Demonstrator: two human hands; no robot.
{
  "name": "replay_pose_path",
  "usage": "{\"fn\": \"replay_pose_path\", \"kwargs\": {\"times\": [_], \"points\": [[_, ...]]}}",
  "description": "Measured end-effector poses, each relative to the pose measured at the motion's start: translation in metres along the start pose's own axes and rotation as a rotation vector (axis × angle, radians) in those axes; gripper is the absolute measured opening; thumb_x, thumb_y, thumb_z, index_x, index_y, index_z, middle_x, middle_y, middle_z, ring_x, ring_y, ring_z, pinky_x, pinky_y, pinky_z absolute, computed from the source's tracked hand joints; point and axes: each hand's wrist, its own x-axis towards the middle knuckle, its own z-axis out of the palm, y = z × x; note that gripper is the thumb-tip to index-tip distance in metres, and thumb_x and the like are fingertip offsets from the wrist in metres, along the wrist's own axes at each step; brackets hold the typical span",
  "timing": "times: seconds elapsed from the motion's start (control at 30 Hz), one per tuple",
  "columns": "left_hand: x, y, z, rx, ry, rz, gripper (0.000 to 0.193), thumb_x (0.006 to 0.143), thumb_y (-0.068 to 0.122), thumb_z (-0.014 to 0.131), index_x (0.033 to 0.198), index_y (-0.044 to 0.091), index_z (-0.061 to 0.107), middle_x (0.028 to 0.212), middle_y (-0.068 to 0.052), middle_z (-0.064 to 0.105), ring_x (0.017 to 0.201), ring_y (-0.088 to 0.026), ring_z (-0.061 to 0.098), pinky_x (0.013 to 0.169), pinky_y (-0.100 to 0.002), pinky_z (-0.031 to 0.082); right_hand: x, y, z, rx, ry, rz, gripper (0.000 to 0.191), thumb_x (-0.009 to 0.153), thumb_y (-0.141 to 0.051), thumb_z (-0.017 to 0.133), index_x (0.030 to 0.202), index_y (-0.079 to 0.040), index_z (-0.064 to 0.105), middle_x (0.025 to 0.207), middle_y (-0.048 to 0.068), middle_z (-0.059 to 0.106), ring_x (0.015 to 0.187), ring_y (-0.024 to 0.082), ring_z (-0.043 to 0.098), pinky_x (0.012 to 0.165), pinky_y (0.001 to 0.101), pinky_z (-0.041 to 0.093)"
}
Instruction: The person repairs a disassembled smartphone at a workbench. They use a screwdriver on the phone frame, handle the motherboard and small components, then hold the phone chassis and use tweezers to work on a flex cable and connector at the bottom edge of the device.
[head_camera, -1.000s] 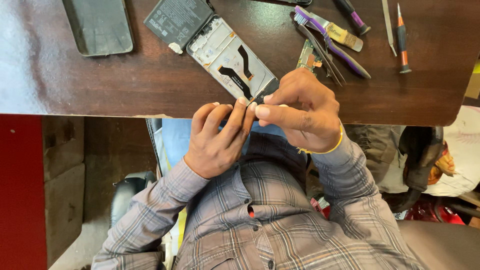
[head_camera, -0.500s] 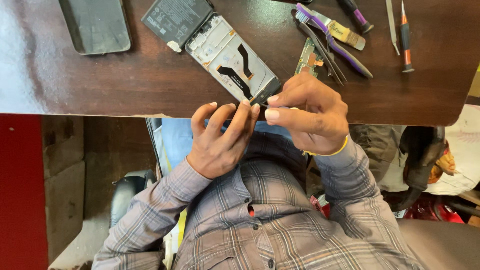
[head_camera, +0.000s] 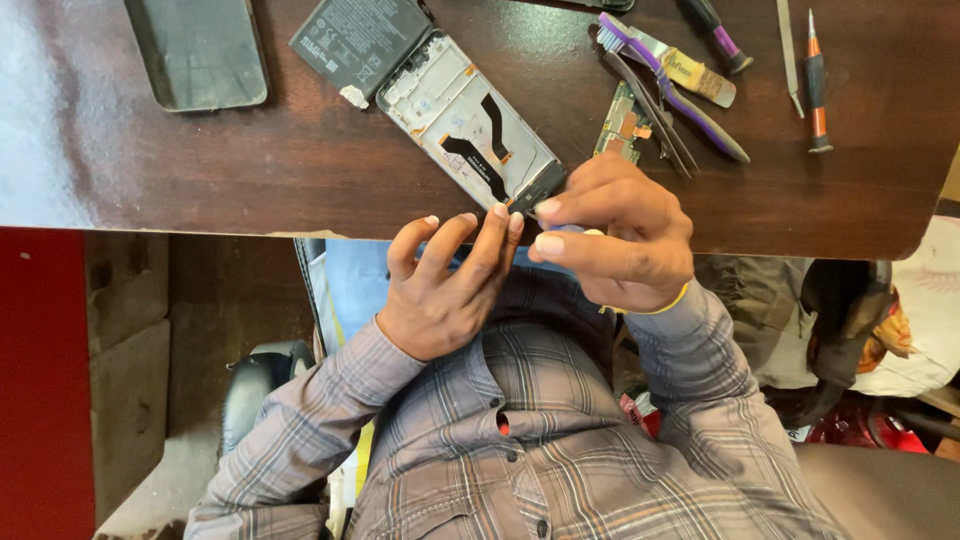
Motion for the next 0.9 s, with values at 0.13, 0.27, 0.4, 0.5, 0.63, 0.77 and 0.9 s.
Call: {"fn": "replay_pose_path", "kwargs": {"times": [0.13,0.27,0.4,0.5,0.63,0.77,0.9], "points": [[-0.0012,-0.0002,-0.0003,-0.008,-0.006,0.006,0.038,0.101,0.019,0.067,0.136,0.006,0.073,0.138,-0.004,0.063,0.121,-0.02,0.055,0.108,-0.041,0.036,0.0017,0.0,-0.0002,-0.024,-0.025,-0.001,0.039,0.083,-0.007,0.086,0.117,-0.011,0.067,0.1,0.014,0.067,0.086,0.027,0.065,0.076,0.0415,0.053],[-0.0015,-0.001,-0.0016,-0.027,-0.002,0.003,0.039,0.098,0.019,0.067,0.134,0.005,0.074,0.138,-0.005,0.064,0.119,-0.022,0.057,0.107,-0.042,0.037,0.0039,-0.0034,-0.003,0.038,-0.044,0.027,0.033,0.087,-0.003,0.073,0.118,-0.009,0.062,0.104,0.017,0.068,0.091,0.029,0.069,0.079,0.0425,0.056],[0.0004,-0.001,-0.0011,-0.017,-0.002,0.021,0.039,0.097,0.019,0.066,0.133,0.006,0.074,0.136,-0.005,0.064,0.119,-0.021,0.057,0.107,-0.043,0.037,0.0009,-0.0041,-0.0029,0.008,-0.001,0.067,0.025,0.098,0.004,0.069,0.117,-0.012,0.063,0.102,0.013,0.071,0.084,0.022,0.069,0.077,0.0404,0.054],[-0.0007,0.0004,-0.005,-0.009,-0.014,0.007,0.039,0.098,0.019,0.066,0.134,0.006,0.074,0.137,-0.004,0.063,0.119,-0.02,0.057,0.108,-0.043,0.037,-0.0008,-0.0007,-0.0016,-0.095,0.054,0.029,0.038,0.086,-0.016,0.09,0.117,-0.013,0.067,0.099,0.005,0.069,0.081,0.021,0.064,0.076,0.041,0.052],[0.0005,0.0003,-0.0044,-0.013,-0.017,0.01,0.039,0.098,0.018,0.066,0.134,0.005,0.074,0.137,-0.005,0.063,0.118,-0.021,0.057,0.107,-0.043,0.037,-0.0013,-0.0025,-0.0051,-0.033,0.005,0.055,0.034,0.09,-0.017,0.077,0.119,-0.01,0.061,0.102,0.011,0.065,0.088,0.028,0.066,0.079,0.0424,0.053],[0.0014,0.0007,-0.0033,-0.022,-0.004,0.017,0.039,0.097,0.017,0.066,0.133,0.005,0.074,0.136,-0.005,0.063,0.117,-0.021,0.058,0.107,-0.043,0.037,0.0004,-0.0034,-0.0078,0.015,-0.026,0.045,0.02,0.102,-0.004,0.067,0.12,-0.011,0.06,0.099,0.012,0.069,0.084,0.025,0.068,0.081,0.0443,0.057],[0.0004,0.0011,-0.0059,-0.026,-0.016,0.013,0.039,0.097,0.017,0.065,0.133,0.005,0.074,0.136,-0.005,0.064,0.118,-0.021,0.058,0.107,-0.044,0.037,-0.0003,-0.0023,-0.0052,-0.089,0.033,0.044,0.039,0.087,-0.017,0.086,0.12,-0.014,0.066,0.092,0.004,0.067,0.081,0.023,0.061,0.08,0.039,0.051]]}}
